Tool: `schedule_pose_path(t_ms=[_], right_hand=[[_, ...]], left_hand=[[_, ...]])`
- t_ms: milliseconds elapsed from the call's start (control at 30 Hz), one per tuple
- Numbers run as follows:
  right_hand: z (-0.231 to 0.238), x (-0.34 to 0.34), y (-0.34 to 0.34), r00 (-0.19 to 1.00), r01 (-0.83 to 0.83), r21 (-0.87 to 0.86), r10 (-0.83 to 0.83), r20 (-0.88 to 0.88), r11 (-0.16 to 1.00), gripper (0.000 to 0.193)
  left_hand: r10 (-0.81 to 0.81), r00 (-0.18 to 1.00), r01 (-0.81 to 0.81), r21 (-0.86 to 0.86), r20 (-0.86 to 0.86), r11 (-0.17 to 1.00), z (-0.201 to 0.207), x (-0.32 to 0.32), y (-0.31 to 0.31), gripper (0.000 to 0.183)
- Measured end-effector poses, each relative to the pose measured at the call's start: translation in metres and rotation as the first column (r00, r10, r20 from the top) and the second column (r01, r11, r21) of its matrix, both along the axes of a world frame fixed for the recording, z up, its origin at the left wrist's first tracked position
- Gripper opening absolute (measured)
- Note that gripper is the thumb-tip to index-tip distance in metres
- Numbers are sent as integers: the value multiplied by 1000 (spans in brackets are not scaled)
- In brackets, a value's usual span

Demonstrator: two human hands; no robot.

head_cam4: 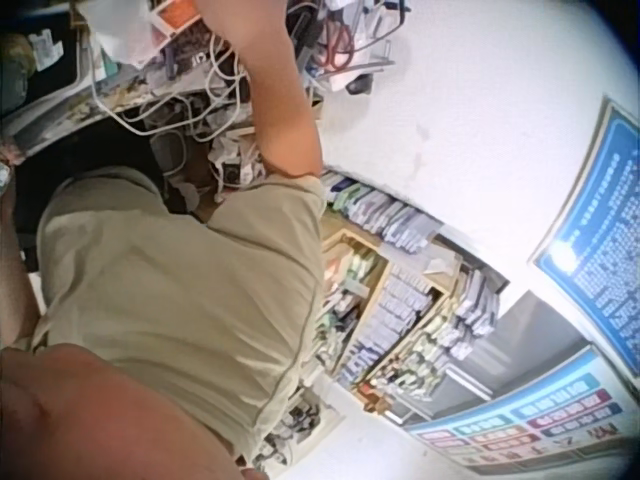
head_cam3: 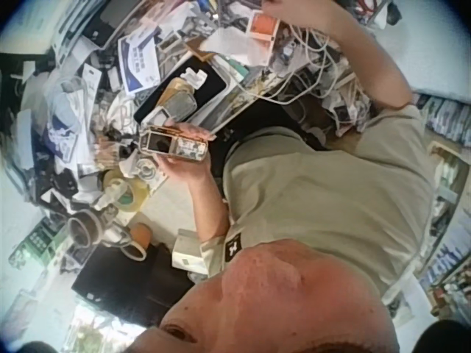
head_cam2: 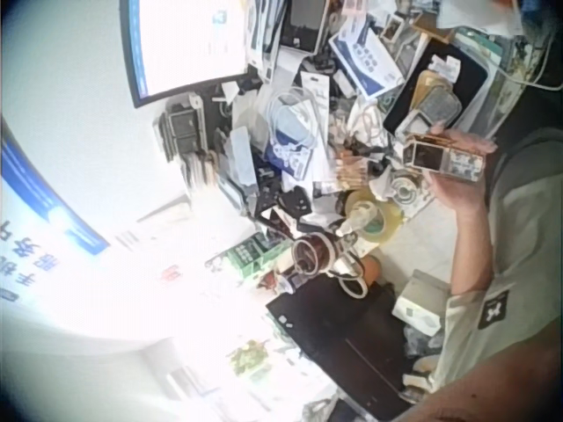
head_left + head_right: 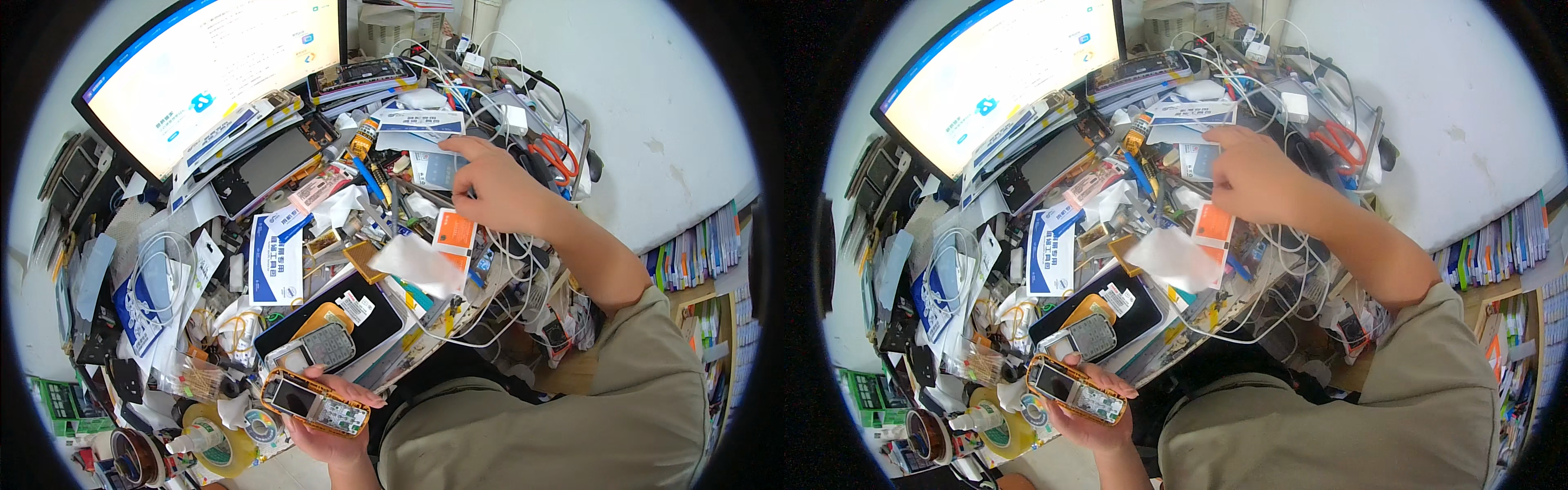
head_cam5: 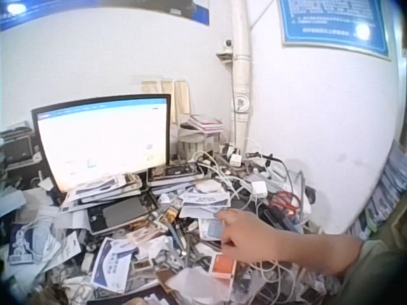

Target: The person disassembles a yellow mobile phone by removing the back cover, battery, and internal components. They use tweezers to carefully extract the motherboard and other parts, placing them on a cluttered workbench.

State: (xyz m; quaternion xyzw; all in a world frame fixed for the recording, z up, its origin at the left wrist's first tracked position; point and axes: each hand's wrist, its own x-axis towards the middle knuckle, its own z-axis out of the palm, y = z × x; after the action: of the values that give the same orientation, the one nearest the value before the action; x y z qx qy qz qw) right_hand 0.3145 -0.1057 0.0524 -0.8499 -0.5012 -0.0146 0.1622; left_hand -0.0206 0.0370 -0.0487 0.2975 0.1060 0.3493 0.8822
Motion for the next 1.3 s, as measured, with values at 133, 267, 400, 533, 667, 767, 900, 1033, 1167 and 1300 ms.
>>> schedule_pose_path(t_ms=[133, 267, 400, 533, 667, 767, 900, 1033, 1167, 1300], right_hand=[[0, 0, -7, 974, 162, 151, -133, -186, 975, 9], [-16, 3, 0, 982, 179, 465, -187, -30, 867, 9], [-29, -1, -1, 973, 174, 574, -231, 27, 800, 11], [-39, -43, -16, 927, 233, 657, 40, -372, 717, 11], [-57, -102, -27, 972, 200, 670, -60, -226, 715, 9], [-66, -119, -29, 866, 275, 694, 141, -479, 665, 14], [-72, -114, -24, 503, 389, 665, 458, -733, 638, 21], [-75, -111, -8, 379, 397, 628, 504, -776, 669, 36], [-61, -121, 9, 221, 446, 595, 561, -798, 669, 31], [-32, -146, 8, 306, 183, 640, 576, -758, 746, 30]], left_hand=[[81, 996, -81, 9, -34, 997, 2, 3, -6, 70], [45, 999, -45, -2, -19, 999, 3, 3, -3, 71], [-5, 999, 7, -75, 32, 997, 4, 4, 0, 82], [23, 999, -16, -158, 43, 987, 3, 4, 1, 105], [-20, 994, 46, -240, 108, 970, 10, 5, 3, 113], [-1, 999, 12, -208, 52, 978, 19, 8, 3, 101], [2, 998, 10, -216, 59, 976, 25, 10, 4, 100], [-5, 996, 25, -227, 90, 973, 23, 10, 5, 102], [-23, 995, 46, -252, 94, 967, 24, 9, 6, 108], [13, 1000, -13, -265, 1, 964, 31, 12, 2, 94]])
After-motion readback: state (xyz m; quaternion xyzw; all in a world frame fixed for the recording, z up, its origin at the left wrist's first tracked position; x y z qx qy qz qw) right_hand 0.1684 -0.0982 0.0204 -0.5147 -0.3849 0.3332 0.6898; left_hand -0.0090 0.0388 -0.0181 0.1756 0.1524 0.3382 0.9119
